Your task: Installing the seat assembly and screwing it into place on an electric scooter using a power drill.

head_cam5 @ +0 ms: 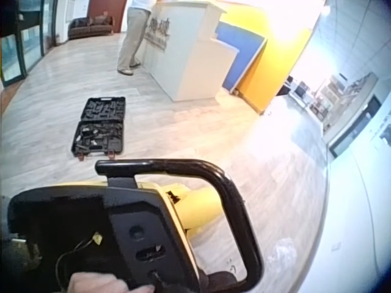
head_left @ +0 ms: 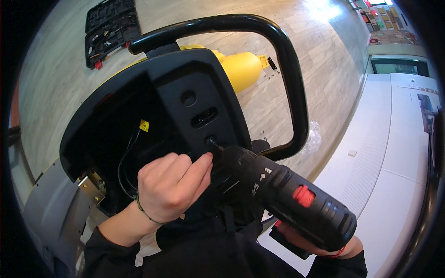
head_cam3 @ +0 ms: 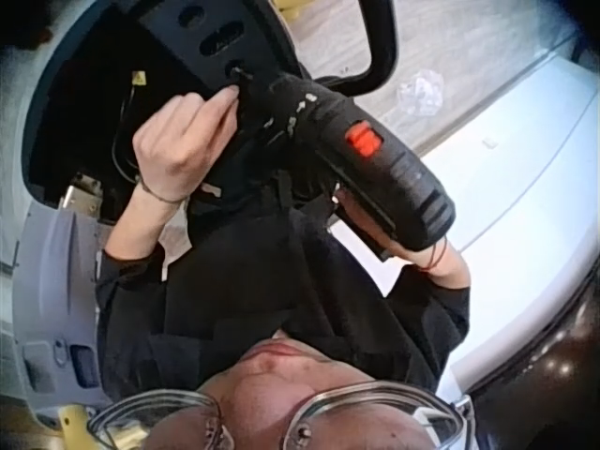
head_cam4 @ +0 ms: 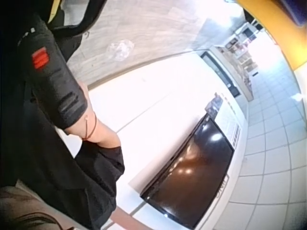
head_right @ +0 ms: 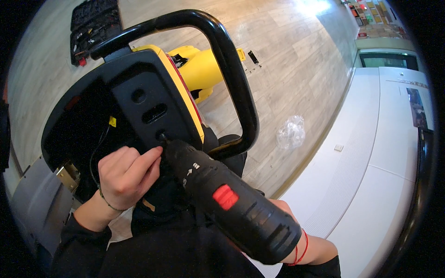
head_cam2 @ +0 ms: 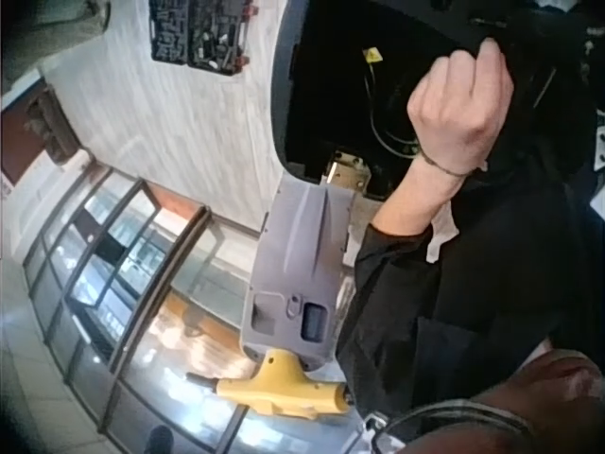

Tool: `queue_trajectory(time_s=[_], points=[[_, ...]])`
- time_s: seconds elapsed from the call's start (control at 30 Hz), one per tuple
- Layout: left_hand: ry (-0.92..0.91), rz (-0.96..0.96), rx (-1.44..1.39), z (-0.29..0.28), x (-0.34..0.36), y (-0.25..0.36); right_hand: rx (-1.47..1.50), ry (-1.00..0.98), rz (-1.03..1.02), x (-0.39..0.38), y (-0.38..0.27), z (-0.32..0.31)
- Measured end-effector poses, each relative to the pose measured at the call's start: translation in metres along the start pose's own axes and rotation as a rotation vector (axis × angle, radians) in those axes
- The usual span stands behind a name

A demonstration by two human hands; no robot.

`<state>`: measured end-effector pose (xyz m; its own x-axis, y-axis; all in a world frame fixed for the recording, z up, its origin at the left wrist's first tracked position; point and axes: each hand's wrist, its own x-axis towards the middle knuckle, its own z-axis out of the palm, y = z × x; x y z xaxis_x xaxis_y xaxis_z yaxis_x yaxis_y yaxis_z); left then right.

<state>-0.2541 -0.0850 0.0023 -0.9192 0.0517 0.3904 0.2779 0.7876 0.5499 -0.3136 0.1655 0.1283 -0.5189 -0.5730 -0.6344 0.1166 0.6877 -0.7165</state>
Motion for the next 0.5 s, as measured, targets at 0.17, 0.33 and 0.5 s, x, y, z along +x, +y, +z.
queue_trajectory(time_s=[0.17, 0.33, 0.5], points=[[0.02, -0.147, -0.14, 0.0, -0.001, 0.002, -0.037, 0.069, 0.151, 0.004, -0.001, 0.005], [-0.011, -0.165, -0.14, -0.003, 0.002, 0.002, -0.222, 0.011, 0.057, 0.009, -0.002, 0.002], [-0.031, -0.146, -0.131, -0.003, 0.0, 0.0, 0.181, 0.075, 0.088, 0.01, 0.002, -0.003]])
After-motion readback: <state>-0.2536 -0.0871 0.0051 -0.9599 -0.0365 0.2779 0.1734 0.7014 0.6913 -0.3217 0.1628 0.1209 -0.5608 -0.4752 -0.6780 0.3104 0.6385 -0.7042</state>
